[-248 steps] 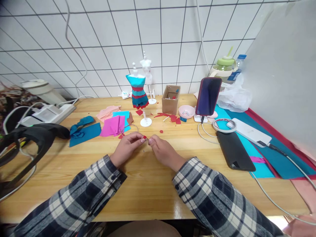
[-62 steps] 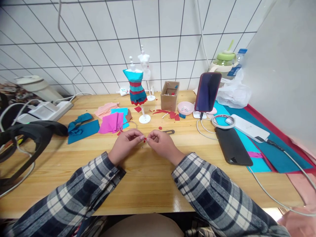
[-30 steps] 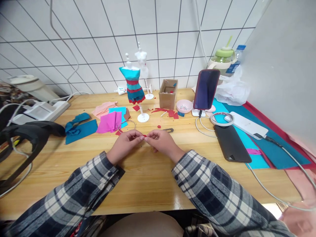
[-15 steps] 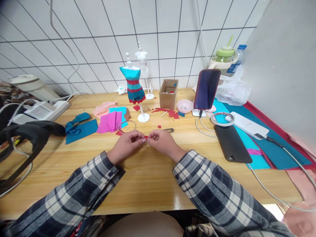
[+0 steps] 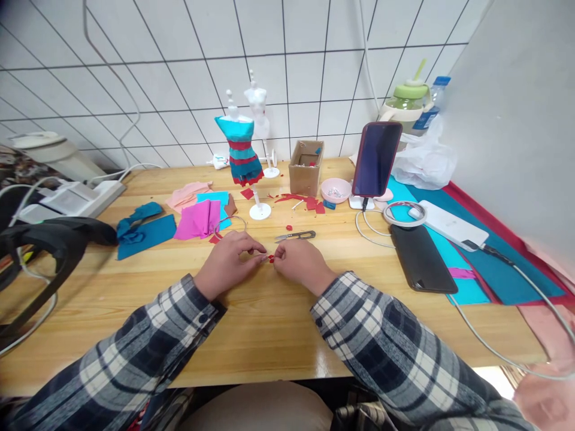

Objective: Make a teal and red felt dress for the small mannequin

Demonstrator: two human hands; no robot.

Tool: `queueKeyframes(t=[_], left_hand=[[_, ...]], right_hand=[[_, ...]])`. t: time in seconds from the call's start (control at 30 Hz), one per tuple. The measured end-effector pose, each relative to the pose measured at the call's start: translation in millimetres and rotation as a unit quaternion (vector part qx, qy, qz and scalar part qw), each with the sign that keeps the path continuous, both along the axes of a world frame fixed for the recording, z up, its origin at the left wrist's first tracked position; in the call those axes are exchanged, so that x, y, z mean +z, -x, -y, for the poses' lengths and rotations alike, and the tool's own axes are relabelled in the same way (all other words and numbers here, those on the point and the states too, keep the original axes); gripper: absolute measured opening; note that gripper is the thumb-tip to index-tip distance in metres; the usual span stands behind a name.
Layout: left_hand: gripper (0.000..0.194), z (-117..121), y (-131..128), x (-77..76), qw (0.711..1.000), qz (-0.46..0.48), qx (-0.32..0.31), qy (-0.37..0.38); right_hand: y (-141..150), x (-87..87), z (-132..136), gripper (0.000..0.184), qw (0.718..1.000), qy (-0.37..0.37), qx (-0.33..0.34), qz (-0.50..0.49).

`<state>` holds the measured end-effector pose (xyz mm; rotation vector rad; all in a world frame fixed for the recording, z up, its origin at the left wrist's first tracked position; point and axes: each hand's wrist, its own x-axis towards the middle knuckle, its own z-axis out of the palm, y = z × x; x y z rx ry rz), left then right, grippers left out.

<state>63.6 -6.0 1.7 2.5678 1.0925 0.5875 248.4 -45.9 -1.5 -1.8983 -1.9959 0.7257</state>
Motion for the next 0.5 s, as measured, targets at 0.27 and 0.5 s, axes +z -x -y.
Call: queueKeyframes(t=[0.27,0.5], left_hand=[[0.016,0.3,-7.4,-12.5,0.999,-0.036,-0.019,-0.005],[0.018,2.6,-7.8,-9.3,0.999,-0.051,-0.015,0.0]], right_hand=[[0.7,2.2,-0.2,0.01,1.0,0.017,-0.001,0.017],[-11.1,4.2,-1.0,0.016,0.999,-0.033,0.0,-0.022]])
